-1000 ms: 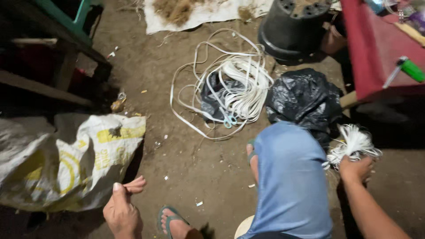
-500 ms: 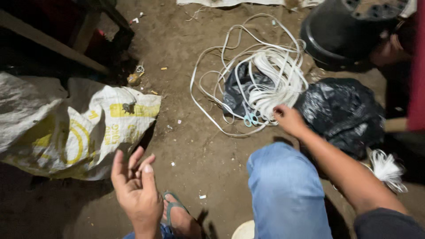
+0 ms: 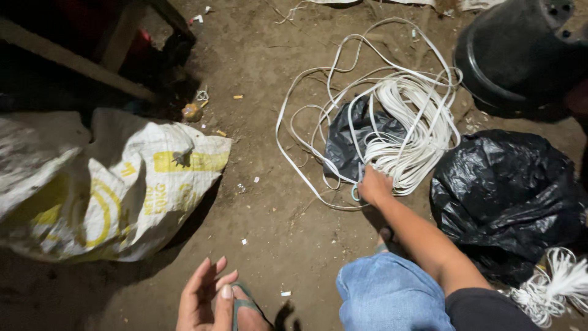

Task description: The person gathers a long white cable, folds it repeatedly into a bundle, and secures it with a small piece of the cable. They then use scissors to trim the excess cable from the bundle.

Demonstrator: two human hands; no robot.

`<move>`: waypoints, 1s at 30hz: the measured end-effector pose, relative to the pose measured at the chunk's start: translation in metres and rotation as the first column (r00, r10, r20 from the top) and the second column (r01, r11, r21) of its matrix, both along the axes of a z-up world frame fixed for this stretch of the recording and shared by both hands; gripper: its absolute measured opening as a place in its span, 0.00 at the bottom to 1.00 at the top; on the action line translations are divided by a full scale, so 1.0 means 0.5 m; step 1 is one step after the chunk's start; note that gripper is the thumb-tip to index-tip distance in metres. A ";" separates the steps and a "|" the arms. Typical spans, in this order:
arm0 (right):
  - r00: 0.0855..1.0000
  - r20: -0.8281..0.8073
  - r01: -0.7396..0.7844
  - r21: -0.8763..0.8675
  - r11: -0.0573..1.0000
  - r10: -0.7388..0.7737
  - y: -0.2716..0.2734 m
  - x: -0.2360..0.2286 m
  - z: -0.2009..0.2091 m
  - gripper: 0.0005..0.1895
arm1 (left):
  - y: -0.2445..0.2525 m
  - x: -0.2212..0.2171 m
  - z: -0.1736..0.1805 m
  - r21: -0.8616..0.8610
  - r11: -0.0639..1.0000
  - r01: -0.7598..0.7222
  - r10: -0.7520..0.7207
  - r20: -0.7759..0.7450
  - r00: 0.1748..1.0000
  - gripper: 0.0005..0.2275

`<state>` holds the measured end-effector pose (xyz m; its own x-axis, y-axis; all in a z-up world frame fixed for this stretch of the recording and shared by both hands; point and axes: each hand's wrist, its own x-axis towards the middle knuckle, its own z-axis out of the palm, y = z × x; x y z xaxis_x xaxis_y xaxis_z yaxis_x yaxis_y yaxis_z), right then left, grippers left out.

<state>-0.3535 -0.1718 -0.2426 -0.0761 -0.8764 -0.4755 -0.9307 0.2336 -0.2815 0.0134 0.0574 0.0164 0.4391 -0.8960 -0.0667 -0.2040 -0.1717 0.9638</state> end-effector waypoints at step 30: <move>0.420 0.590 0.702 0.269 0.659 -0.689 0.003 -0.219 -0.097 0.11 | 0.060 0.027 -0.099 0.079 0.989 0.125 -0.128 0.045 0.991 0.24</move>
